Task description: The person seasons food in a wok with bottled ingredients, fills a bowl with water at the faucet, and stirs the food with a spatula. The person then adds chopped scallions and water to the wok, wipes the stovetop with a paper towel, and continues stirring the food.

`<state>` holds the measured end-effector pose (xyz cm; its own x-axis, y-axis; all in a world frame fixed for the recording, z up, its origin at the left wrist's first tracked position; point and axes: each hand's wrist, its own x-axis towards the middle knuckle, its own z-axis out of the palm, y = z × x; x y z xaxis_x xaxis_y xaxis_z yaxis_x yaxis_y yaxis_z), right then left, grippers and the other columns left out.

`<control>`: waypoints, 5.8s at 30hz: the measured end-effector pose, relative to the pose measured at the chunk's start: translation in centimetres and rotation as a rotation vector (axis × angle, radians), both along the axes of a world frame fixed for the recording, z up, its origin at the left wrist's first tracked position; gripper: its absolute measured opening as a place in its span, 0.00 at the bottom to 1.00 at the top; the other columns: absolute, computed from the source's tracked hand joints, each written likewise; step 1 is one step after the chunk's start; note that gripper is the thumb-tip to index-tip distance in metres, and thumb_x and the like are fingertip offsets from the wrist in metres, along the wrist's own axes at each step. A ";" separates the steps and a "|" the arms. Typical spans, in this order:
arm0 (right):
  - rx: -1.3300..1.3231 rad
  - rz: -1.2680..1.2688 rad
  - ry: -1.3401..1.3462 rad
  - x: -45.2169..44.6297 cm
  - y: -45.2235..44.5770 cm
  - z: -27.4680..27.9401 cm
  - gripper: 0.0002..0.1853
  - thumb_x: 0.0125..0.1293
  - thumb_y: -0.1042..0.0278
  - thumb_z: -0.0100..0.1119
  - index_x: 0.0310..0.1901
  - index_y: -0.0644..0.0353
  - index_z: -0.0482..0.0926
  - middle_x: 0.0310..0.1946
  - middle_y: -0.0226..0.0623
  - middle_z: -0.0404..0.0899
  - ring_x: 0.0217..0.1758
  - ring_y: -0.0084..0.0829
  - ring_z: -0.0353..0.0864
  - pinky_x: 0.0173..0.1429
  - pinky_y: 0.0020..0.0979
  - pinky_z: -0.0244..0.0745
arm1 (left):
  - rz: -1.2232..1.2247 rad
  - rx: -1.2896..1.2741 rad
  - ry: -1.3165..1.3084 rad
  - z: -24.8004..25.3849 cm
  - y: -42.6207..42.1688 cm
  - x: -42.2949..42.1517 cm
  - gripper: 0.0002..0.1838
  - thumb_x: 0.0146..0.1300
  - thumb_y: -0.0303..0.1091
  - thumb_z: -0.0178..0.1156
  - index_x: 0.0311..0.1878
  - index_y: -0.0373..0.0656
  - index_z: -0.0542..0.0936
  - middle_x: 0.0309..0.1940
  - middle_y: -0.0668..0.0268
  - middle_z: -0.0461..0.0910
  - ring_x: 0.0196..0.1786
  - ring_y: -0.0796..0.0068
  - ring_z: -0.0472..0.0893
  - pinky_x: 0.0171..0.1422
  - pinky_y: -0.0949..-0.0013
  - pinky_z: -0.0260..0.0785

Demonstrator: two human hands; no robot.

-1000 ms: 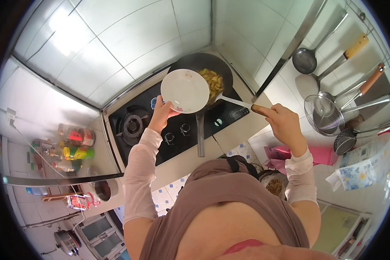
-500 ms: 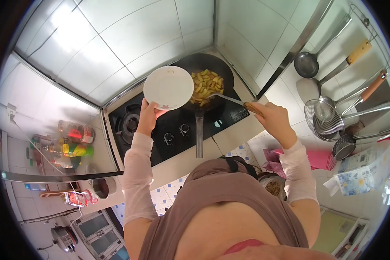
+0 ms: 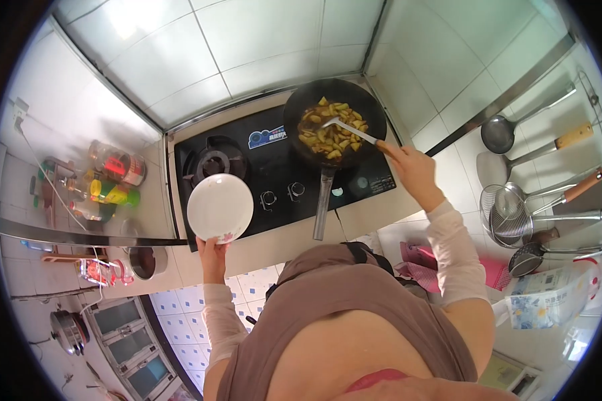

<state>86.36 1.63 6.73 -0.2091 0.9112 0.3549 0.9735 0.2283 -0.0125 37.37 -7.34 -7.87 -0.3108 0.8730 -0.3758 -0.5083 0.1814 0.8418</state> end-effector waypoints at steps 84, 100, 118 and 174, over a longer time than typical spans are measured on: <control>-0.102 -0.104 0.130 -2.3 -7.0 5.6 0.17 0.60 0.73 0.63 0.52 0.57 0.82 0.38 0.39 0.83 0.39 0.32 0.83 0.45 0.30 0.75 | -0.089 0.630 0.945 -12.2 9.2 19.1 0.17 0.48 0.24 0.68 0.44 0.43 0.80 0.47 0.61 0.74 0.55 0.58 0.72 0.59 0.61 0.69; -0.137 -0.102 0.076 -5.5 -6.4 5.9 0.17 0.59 0.72 0.63 0.52 0.57 0.82 0.40 0.40 0.84 0.43 0.33 0.84 0.48 0.30 0.76 | -0.107 0.643 0.901 -13.4 9.4 19.1 0.15 0.50 0.24 0.67 0.44 0.42 0.80 0.50 0.60 0.74 0.57 0.58 0.72 0.62 0.62 0.68; -0.300 -0.117 -0.221 -5.6 -7.2 10.8 0.18 0.55 0.66 0.65 0.50 0.51 0.82 0.30 0.42 0.80 0.37 0.45 0.80 0.42 0.41 0.74 | -0.752 0.110 -0.281 -7.8 5.5 21.3 0.20 0.73 0.52 0.48 0.50 0.43 0.76 0.34 0.61 0.78 0.34 0.65 0.80 0.42 0.65 0.74; -0.275 -0.049 -0.168 -0.2 13.1 5.6 0.17 0.63 0.52 0.55 0.47 0.51 0.83 0.36 0.41 0.84 0.39 0.44 0.81 0.45 0.44 0.74 | -0.666 -0.307 -0.636 1.3 2.3 22.5 0.15 0.74 0.45 0.50 0.46 0.41 0.71 0.24 0.74 0.67 0.20 0.86 0.62 0.23 0.82 0.54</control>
